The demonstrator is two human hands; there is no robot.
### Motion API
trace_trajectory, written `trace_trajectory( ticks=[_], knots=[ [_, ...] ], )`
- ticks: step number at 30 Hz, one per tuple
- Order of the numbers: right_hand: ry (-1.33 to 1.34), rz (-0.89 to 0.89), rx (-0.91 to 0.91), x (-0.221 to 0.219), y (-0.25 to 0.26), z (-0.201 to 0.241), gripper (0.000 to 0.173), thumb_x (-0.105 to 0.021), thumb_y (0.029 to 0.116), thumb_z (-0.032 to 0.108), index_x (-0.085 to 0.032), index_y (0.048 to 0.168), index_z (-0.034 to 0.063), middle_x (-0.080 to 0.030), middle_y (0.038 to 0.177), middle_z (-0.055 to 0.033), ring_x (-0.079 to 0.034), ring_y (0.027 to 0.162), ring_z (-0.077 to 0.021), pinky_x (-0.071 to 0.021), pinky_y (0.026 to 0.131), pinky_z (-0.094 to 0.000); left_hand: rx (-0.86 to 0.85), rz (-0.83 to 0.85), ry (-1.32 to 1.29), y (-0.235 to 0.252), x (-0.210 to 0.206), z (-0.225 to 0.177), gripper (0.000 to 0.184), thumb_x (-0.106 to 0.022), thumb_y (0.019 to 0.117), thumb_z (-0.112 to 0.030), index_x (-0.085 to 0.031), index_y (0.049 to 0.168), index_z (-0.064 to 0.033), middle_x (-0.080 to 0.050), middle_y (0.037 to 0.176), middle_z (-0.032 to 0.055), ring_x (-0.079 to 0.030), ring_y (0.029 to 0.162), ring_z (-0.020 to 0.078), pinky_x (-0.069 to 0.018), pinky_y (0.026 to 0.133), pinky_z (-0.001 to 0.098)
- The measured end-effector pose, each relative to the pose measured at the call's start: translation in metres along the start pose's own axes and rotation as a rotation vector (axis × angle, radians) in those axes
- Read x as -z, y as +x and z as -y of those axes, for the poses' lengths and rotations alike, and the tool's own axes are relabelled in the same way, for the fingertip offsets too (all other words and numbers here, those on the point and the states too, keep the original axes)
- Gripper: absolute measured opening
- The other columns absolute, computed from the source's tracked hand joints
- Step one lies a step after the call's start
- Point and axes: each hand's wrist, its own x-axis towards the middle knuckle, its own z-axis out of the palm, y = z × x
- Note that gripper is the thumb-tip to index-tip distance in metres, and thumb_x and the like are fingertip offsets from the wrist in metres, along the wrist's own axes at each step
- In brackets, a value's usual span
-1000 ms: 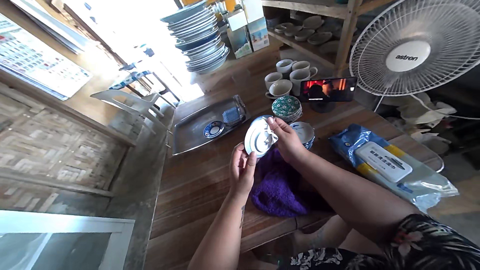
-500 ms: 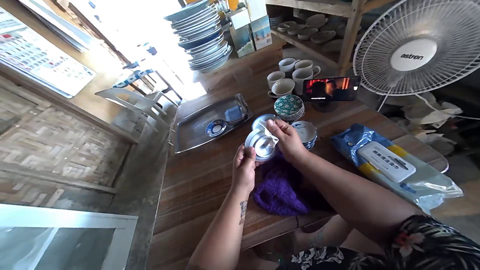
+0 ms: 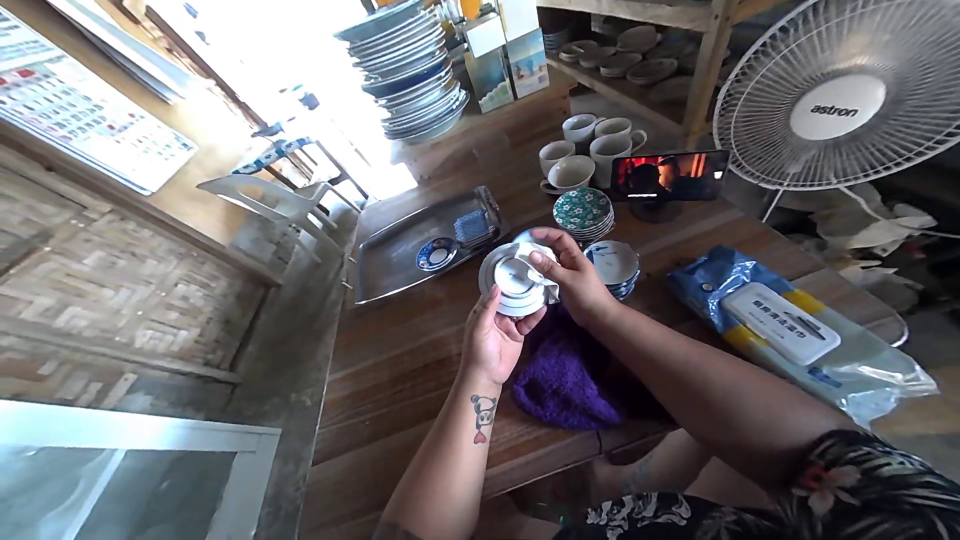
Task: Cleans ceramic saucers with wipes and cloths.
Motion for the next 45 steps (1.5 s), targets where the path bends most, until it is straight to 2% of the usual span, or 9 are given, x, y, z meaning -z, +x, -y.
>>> trace_trajectory(
  ticks=[5,11,17,22,27,34,37,41,45],
  knots=[
    [-0.088,-0.09,0.149,-0.002,0.001,-0.006,0.019,-0.054,0.1065,0.028,-0.065,0.114,0.0142,-0.067,0.098,0.0022,-0.064,0.083,-0.0027,-0.0556,0.074,-0.0237,-0.01,0.066,-0.021,-0.001,0.001,0.004,0.028,-0.049,0.105,-0.024,-0.061,0.127,-0.01,-0.069,0.119,0.0158,-0.071,0.104,0.0293,-0.0591,0.092,0.0463],
    [-0.555,0.025,0.364,-0.009,0.0,-0.011,0.04,-0.048,0.1068,0.018,-0.057,0.144,0.004,-0.056,0.143,-0.017,-0.058,0.128,-0.0244,-0.0495,0.106,-0.0421,-0.146,-0.032,0.009,0.003,0.0,0.004,0.04,-0.03,0.11,-0.037,-0.048,0.138,-0.0165,-0.065,0.126,0.0073,-0.066,0.112,0.0213,-0.0549,0.097,0.0394],
    [-0.909,0.322,0.464,-0.026,-0.018,-0.02,0.056,-0.048,0.1064,0.036,-0.048,0.152,0.0038,-0.035,0.164,-0.014,-0.027,0.154,-0.0362,-0.0289,0.123,-0.0522,-0.178,-0.226,0.045,0.005,-0.002,-0.001,0.061,-0.014,0.1074,-0.054,-0.053,0.136,-0.0179,-0.068,0.122,0.0022,-0.065,0.113,0.0147,-0.0551,0.096,0.038],
    [-0.888,0.202,0.463,-0.02,-0.013,-0.02,0.067,-0.043,0.1075,0.04,-0.032,0.158,-0.0026,-0.028,0.166,-0.0215,-0.024,0.155,-0.038,-0.0275,0.123,-0.0533,-0.14,-0.106,0.102,0.001,-0.002,0.006,0.059,-0.014,0.1074,-0.053,-0.048,0.14,-0.0189,-0.067,0.125,0.0023,-0.064,0.116,0.0151,-0.0536,0.099,0.0366],
    [-0.772,0.052,0.517,-0.007,0.0,-0.012,0.068,-0.039,0.1081,0.041,-0.027,0.159,-0.0018,-0.023,0.167,-0.0228,-0.019,0.156,-0.0366,-0.0208,0.127,-0.0516,-0.119,0.048,0.086,0.0,0.002,0.011,0.043,-0.03,0.1093,-0.041,-0.044,0.142,-0.0176,-0.065,0.127,0.0065,-0.065,0.114,0.0192,-0.0529,0.1,0.0379],
    [-1.03,0.281,0.504,-0.027,-0.022,-0.028,0.089,-0.032,0.1026,0.065,-0.024,0.161,-0.001,-0.015,0.169,-0.0218,-0.012,0.157,-0.0413,-0.0197,0.124,-0.0589,-0.208,-0.188,0.102,0.002,0.001,-0.001,0.059,-0.015,0.1084,-0.051,-0.05,0.138,-0.015,-0.067,0.125,0.0035,-0.064,0.117,0.0152,-0.0537,0.1,0.0381],
    [-0.99,0.225,0.526,-0.022,-0.018,-0.026,0.089,-0.035,0.1032,0.062,-0.024,0.159,-0.006,-0.019,0.167,-0.0263,-0.015,0.156,-0.0415,-0.0203,0.125,-0.0566,-0.189,-0.154,0.134,0.002,0.001,0.0,0.055,-0.016,0.1091,-0.048,-0.05,0.138,-0.016,-0.067,0.123,0.0029,-0.065,0.115,0.0146,-0.0535,0.099,0.0372],
    [-0.871,0.085,0.55,-0.008,-0.004,-0.01,0.081,-0.037,0.1046,0.056,-0.033,0.156,-0.0057,-0.026,0.165,-0.0258,-0.021,0.155,-0.041,-0.0238,0.125,-0.053,-0.193,-0.064,0.229,-0.001,0.001,0.006,0.032,-0.031,0.1079,-0.023,-0.053,0.13,-0.0152,-0.07,0.11,0.0034,-0.069,0.1,0.0154,-0.0573,0.09,0.0351],
    [-0.799,0.096,0.554,-0.006,-0.002,-0.006,0.076,-0.036,0.105,0.054,-0.035,0.155,-0.0035,-0.029,0.164,-0.024,-0.022,0.155,-0.0387,-0.0261,0.125,-0.0517,-0.186,-0.043,0.21,-0.001,0.003,0.007,0.032,-0.034,0.1059,-0.021,-0.053,0.132,-0.0164,-0.07,0.114,0.0046,-0.07,0.1,0.0169,-0.0578,0.09,0.0366]
  ],
)
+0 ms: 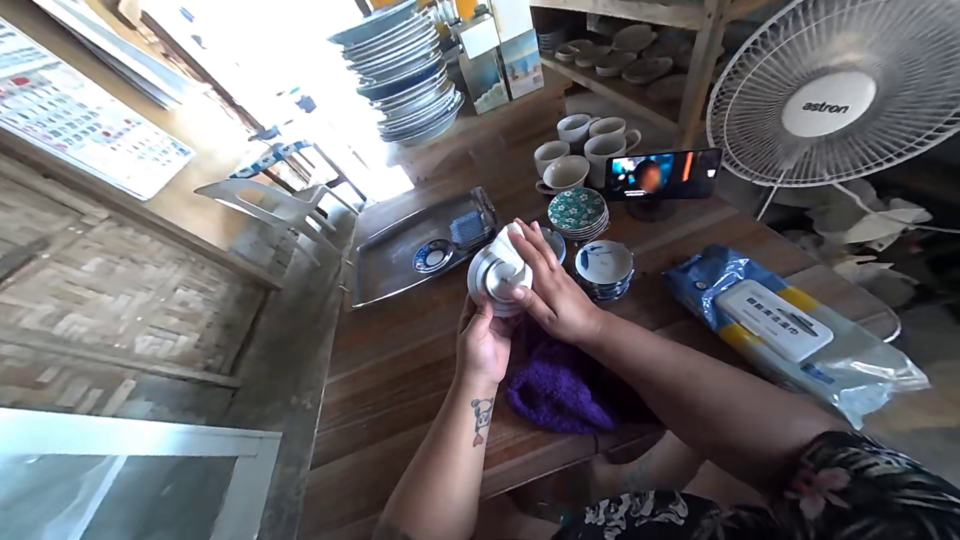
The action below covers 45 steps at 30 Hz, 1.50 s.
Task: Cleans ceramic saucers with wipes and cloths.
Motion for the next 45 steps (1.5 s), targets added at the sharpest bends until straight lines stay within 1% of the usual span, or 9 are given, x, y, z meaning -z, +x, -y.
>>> trace_trajectory(
  ticks=[5,9,14,21,24,29,34,39,45],
  knots=[
    [-0.086,0.161,0.02,-0.018,-0.014,0.003,0.088,-0.038,0.1021,0.063,-0.022,0.162,-0.0003,-0.018,0.168,-0.0244,-0.014,0.156,-0.0418,-0.021,0.124,-0.0588,-0.033,-0.149,-0.118,0.005,-0.001,-0.008,0.045,-0.022,0.11,-0.042,-0.053,0.131,-0.0169,-0.07,0.116,0.0031,-0.068,0.108,0.016,-0.0564,0.094,0.0383],
    [-0.078,0.243,-0.029,-0.021,-0.019,0.005,0.094,-0.036,0.1018,0.065,-0.014,0.162,-0.0041,-0.013,0.168,-0.0275,-0.009,0.157,-0.0435,-0.0189,0.125,-0.0558,-0.027,-0.176,-0.06,0.006,0.0,-0.009,0.045,-0.022,0.1109,-0.04,-0.049,0.135,-0.0146,-0.069,0.118,0.004,-0.068,0.109,0.0162,-0.0568,0.095,0.0378],
    [0.038,0.009,-0.021,-0.004,-0.004,-0.003,0.078,-0.035,0.1055,0.053,-0.029,0.158,-0.0049,-0.018,0.167,-0.0268,-0.014,0.156,-0.0415,-0.022,0.126,-0.052,-0.017,-0.045,0.084,0.003,0.001,-0.006,0.037,-0.026,0.1087,-0.019,-0.049,0.136,-0.0107,-0.07,0.114,0.007,-0.07,0.102,0.0182,-0.0577,0.092,0.0376],
    [0.264,0.094,-0.049,0.005,0.001,-0.003,0.061,-0.023,0.1108,0.039,-0.061,0.139,-0.0007,-0.046,0.157,-0.0186,-0.032,0.152,-0.0325,-0.0271,0.125,-0.0456,0.055,0.048,0.139,0.008,0.014,-0.014,0.036,-0.036,0.102,-0.015,-0.066,0.121,-0.0091,-0.072,0.112,0.0058,-0.068,0.106,0.0151,-0.0553,0.096,0.037],
    [0.336,0.184,-0.119,0.002,0.0,-0.002,0.056,-0.025,0.1107,0.032,-0.059,0.14,-0.0009,-0.045,0.158,-0.0168,-0.035,0.151,-0.0282,-0.0281,0.124,-0.0424,0.068,-0.041,0.1,0.008,0.009,-0.014,0.036,-0.033,0.1028,-0.015,-0.066,0.115,-0.0077,-0.072,0.108,0.0065,-0.068,0.104,0.0166,-0.0551,0.095,0.0385],
    [0.322,0.141,-0.232,0.003,0.001,0.001,0.05,-0.029,0.1105,0.026,-0.056,0.144,0.0012,-0.044,0.159,-0.0143,-0.039,0.149,-0.0235,-0.0319,0.122,-0.0408,0.152,-0.082,0.038,0.008,0.001,-0.015,0.043,-0.029,0.1098,-0.038,-0.057,0.13,-0.011,-0.068,0.12,0.0092,-0.067,0.11,0.0212,-0.0568,0.092,0.0417],
    [0.321,0.057,-0.294,0.001,0.001,0.001,0.05,-0.029,0.1111,0.027,-0.053,0.147,0.0005,-0.045,0.158,-0.0148,-0.041,0.147,-0.0237,-0.0325,0.122,-0.0411,0.143,0.049,0.012,0.003,0.003,-0.013,0.042,-0.058,0.099,-0.041,-0.058,0.13,-0.013,-0.071,0.116,0.0099,-0.072,0.1,0.0218,-0.0603,0.085,0.0403],
    [0.303,-0.045,-0.251,-0.002,-0.001,-0.002,0.048,-0.032,0.1111,0.025,-0.049,0.149,-0.0004,-0.041,0.16,-0.0162,-0.041,0.148,-0.0233,-0.0339,0.121,-0.0408,0.115,0.139,-0.058,0.002,0.003,-0.005,0.036,-0.067,0.0947,-0.021,-0.058,0.127,-0.0098,-0.071,0.115,0.0111,-0.071,0.102,0.0225,-0.0585,0.092,0.0418],
    [0.204,-0.014,-0.083,-0.006,-0.001,-0.004,0.053,-0.033,0.1092,0.028,-0.043,0.153,-0.0011,-0.03,0.165,-0.019,-0.019,0.156,-0.0361,-0.0169,0.127,-0.0522,0.015,0.021,-0.055,0.003,0.0,-0.006,0.039,-0.038,0.1079,-0.019,-0.039,0.147,-0.0141,-0.061,0.131,0.0122,-0.067,0.112,0.0251,-0.0561,0.097,0.0423]
  ],
)
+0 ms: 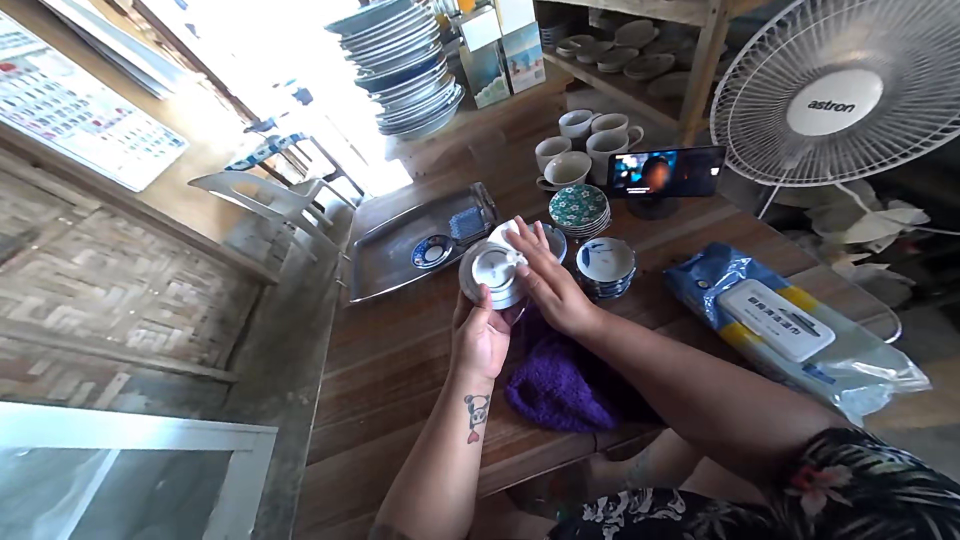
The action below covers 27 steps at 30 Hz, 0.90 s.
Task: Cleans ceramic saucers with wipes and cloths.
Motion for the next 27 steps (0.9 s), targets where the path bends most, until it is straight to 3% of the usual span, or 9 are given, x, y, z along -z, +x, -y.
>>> trace_trajectory(
  ticks=[3,6,10,13,15,18,21,24,27],
  knots=[
    [-0.172,0.139,0.061,-0.01,-0.009,0.005,0.062,-0.037,0.1079,0.042,-0.04,0.156,0.0046,-0.024,0.168,-0.0189,-0.014,0.157,-0.0414,-0.0148,0.125,-0.0622,-0.036,-0.18,-0.01,0.005,0.003,-0.003,0.032,-0.029,0.1108,-0.025,-0.046,0.137,-0.0172,-0.068,0.116,0.0055,-0.069,0.101,0.0179,-0.0587,0.089,0.0369],
    [-0.318,0.296,0.072,-0.017,-0.018,0.013,0.071,-0.036,0.1062,0.054,-0.032,0.161,0.0089,-0.018,0.17,-0.0149,-0.008,0.158,-0.0375,-0.0078,0.125,-0.0619,-0.024,-0.323,0.013,0.005,0.001,-0.005,0.032,-0.028,0.1107,-0.023,-0.049,0.134,-0.0167,-0.069,0.111,0.0031,-0.069,0.099,0.0142,-0.0585,0.085,0.0349],
    [-0.335,0.16,0.061,-0.009,-0.012,0.008,0.076,-0.037,0.1055,0.054,-0.028,0.161,0.0034,-0.02,0.169,-0.0182,-0.013,0.157,-0.0401,-0.0124,0.123,-0.0644,0.012,-0.214,0.005,0.002,-0.004,-0.002,0.028,-0.029,0.1104,-0.02,-0.049,0.129,-0.0166,-0.069,0.11,0.0025,-0.069,0.101,0.015,-0.0575,0.09,0.0359],
    [-0.268,0.002,0.055,0.005,-0.001,0.004,0.068,-0.036,0.1068,0.05,-0.037,0.158,0.0049,-0.021,0.169,-0.0194,-0.014,0.156,-0.0425,-0.0142,0.123,-0.066,0.019,0.032,0.1,0.001,0.003,0.001,0.037,-0.043,0.1034,-0.014,-0.042,0.14,-0.0184,-0.067,0.116,0.0044,-0.069,0.099,0.0176,-0.0583,0.089,0.0366],
    [-0.274,-0.036,0.062,0.009,0.003,0.005,0.066,-0.033,0.1073,0.05,-0.041,0.155,0.0057,-0.021,0.168,-0.02,-0.013,0.156,-0.0426,-0.013,0.123,-0.0655,0.029,0.09,0.126,0.0,0.003,0.001,0.043,-0.046,0.102,-0.014,-0.039,0.144,-0.0181,-0.066,0.121,0.0063,-0.07,0.101,0.0194,-0.0587,0.09,0.0379],
    [-0.308,0.003,0.077,0.0,-0.002,0.006,0.071,-0.036,0.1052,0.054,-0.039,0.157,0.0057,-0.021,0.168,-0.0205,-0.013,0.156,-0.0438,-0.013,0.123,-0.0667,-0.001,-0.026,0.078,0.0,0.001,0.001,0.036,-0.037,0.1048,-0.012,-0.046,0.138,-0.0186,-0.068,0.114,0.0038,-0.069,0.099,0.0164,-0.0578,0.089,0.036],
    [-0.373,0.11,0.1,-0.013,-0.013,0.008,0.081,-0.038,0.1028,0.061,-0.032,0.16,0.0046,-0.021,0.169,-0.0195,-0.014,0.156,-0.0427,-0.0135,0.122,-0.0671,-0.015,-0.192,0.035,0.001,0.001,-0.003,0.03,-0.029,0.1099,-0.022,-0.05,0.13,-0.0159,-0.069,0.11,0.0026,-0.068,0.103,0.015,-0.0566,0.091,0.0364],
    [-0.404,0.197,0.115,-0.018,-0.018,0.01,0.082,-0.036,0.1027,0.063,-0.03,0.161,0.0056,-0.019,0.169,-0.0183,-0.012,0.157,-0.04,-0.0113,0.123,-0.0652,-0.03,-0.208,0.022,0.003,0.004,-0.004,0.033,-0.027,0.111,-0.027,-0.047,0.135,-0.017,-0.071,0.114,0.0017,-0.069,0.106,0.0136,-0.0568,0.094,0.0351],
    [-0.37,0.126,0.096,-0.01,-0.013,0.009,0.08,-0.038,0.1029,0.061,-0.031,0.16,0.005,-0.021,0.169,-0.0198,-0.016,0.156,-0.0418,-0.0152,0.123,-0.0645,-0.026,-0.15,0.048,0.002,0.001,-0.004,0.029,-0.028,0.1083,-0.015,-0.049,0.129,-0.0178,-0.069,0.109,0.0004,-0.069,0.099,0.0131,-0.0579,0.088,0.0343]
  ],
)
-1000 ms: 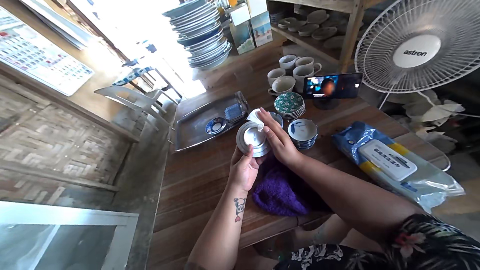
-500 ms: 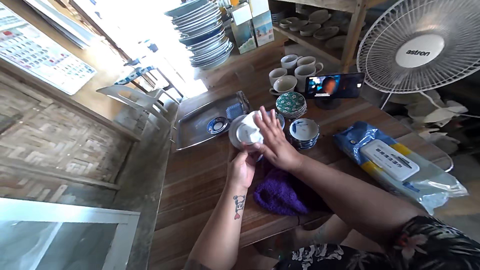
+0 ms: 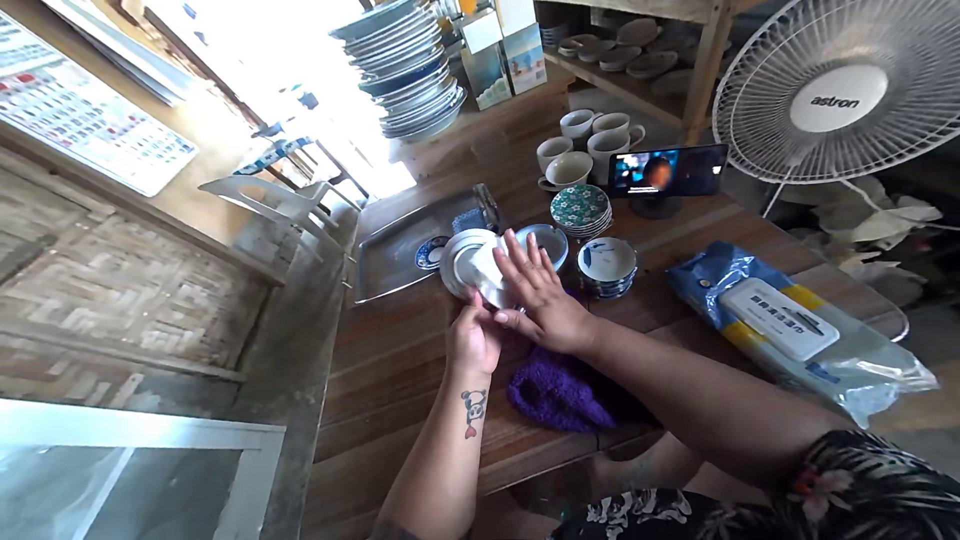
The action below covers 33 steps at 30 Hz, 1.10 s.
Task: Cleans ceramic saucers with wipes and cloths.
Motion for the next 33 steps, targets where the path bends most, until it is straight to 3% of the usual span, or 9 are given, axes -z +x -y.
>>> trace_trajectory(
  ticks=[3,8,10,14,22,24,26,30,33],
  knots=[
    [0.098,-0.12,-0.039,0.013,0.009,-0.007,0.072,-0.037,0.1049,0.055,-0.04,0.156,0.0051,-0.021,0.168,-0.0211,-0.015,0.156,-0.0436,-0.017,0.122,-0.0664,-0.003,0.198,0.088,0.0,0.003,0.002,0.035,-0.04,0.1002,-0.006,-0.049,0.132,-0.0171,-0.07,0.108,0.002,-0.071,0.092,0.0151,-0.06,0.084,0.0348],
    [0.213,-0.201,-0.017,0.014,0.011,-0.007,0.058,-0.032,0.1091,0.039,-0.045,0.153,0.0035,-0.024,0.167,-0.0215,-0.017,0.156,-0.0384,-0.0196,0.126,-0.0576,0.004,0.318,0.092,0.001,0.011,-0.001,0.05,-0.062,0.0972,-0.02,-0.042,0.142,-0.0188,-0.066,0.124,0.0052,-0.07,0.104,0.0201,-0.0596,0.091,0.0401],
    [0.246,-0.193,0.004,0.009,0.009,-0.005,0.057,-0.031,0.1098,0.034,-0.04,0.155,0.0011,-0.025,0.167,-0.0216,-0.019,0.156,-0.0371,-0.021,0.127,-0.054,-0.021,0.249,0.01,0.0,0.008,0.001,0.047,-0.064,0.0974,-0.024,-0.045,0.14,-0.0162,-0.067,0.121,0.0074,-0.071,0.103,0.0212,-0.0598,0.09,0.04],
    [0.305,-0.124,0.027,0.003,0.004,-0.003,0.051,-0.035,0.1102,0.021,-0.041,0.152,-0.0069,-0.041,0.16,-0.019,-0.03,0.154,-0.0309,-0.0205,0.128,-0.0463,-0.037,0.122,-0.046,0.0,0.005,0.002,0.032,-0.043,0.1069,-0.027,-0.049,0.134,-0.0115,-0.069,0.118,0.0069,-0.069,0.104,0.0189,-0.0566,0.094,0.0366],
    [0.569,-0.241,-0.129,0.017,0.009,-0.006,0.048,-0.03,0.1111,0.017,-0.041,0.152,-0.0058,-0.043,0.158,-0.0187,-0.041,0.147,-0.0223,-0.0354,0.121,-0.0376,-0.038,0.367,0.138,0.0,0.012,0.008,0.063,-0.071,0.0933,-0.028,-0.037,0.145,-0.0182,-0.065,0.126,0.0035,-0.069,0.107,0.0204,-0.0596,0.091,0.042],
    [0.722,-0.228,-0.209,0.024,0.011,-0.004,0.042,-0.033,0.1112,0.017,-0.053,0.143,-0.0024,-0.058,0.145,-0.0121,-0.058,0.129,-0.0128,-0.0483,0.108,-0.0318,-0.027,0.416,0.189,0.0,0.015,0.006,0.057,-0.069,0.0943,-0.025,-0.04,0.143,-0.0168,-0.066,0.123,0.0028,-0.07,0.103,0.0198,-0.0607,0.089,0.0419],
    [0.82,-0.189,-0.293,0.029,0.013,-0.002,0.036,-0.037,0.1107,0.018,-0.061,0.132,0.0026,-0.069,0.114,-0.0035,-0.066,0.095,-0.004,-0.0566,0.084,-0.0241,-0.01,0.464,0.229,0.003,0.019,0.001,0.052,-0.068,0.0955,-0.024,-0.043,0.14,-0.0157,-0.068,0.12,0.0039,-0.073,0.096,0.0208,-0.0635,0.08,0.0404],
    [0.925,-0.08,-0.425,0.032,0.016,-0.005,0.024,-0.047,0.108,0.025,-0.066,0.109,0.009,-0.067,0.084,0.0016,-0.062,0.071,-0.0023,-0.0542,0.066,-0.0211,-0.02,0.463,0.338,0.008,0.026,-0.007,0.046,-0.069,0.0936,-0.026,-0.053,0.134,-0.0126,-0.071,0.114,0.0018,-0.073,0.092,0.015,-0.0635,0.076,0.033],
    [0.914,-0.105,-0.455,0.03,0.015,-0.006,0.021,-0.052,0.1068,0.028,-0.063,0.102,0.011,-0.062,0.076,0.0006,-0.058,0.062,-0.0034,-0.0498,0.057,-0.0201,-0.036,0.302,0.226,0.008,0.021,-0.005,0.027,-0.07,0.0936,-0.029,-0.067,0.119,-0.0192,-0.072,0.109,-0.0001,-0.07,0.095,0.0105,-0.0602,0.081,0.0292]
  ],
)
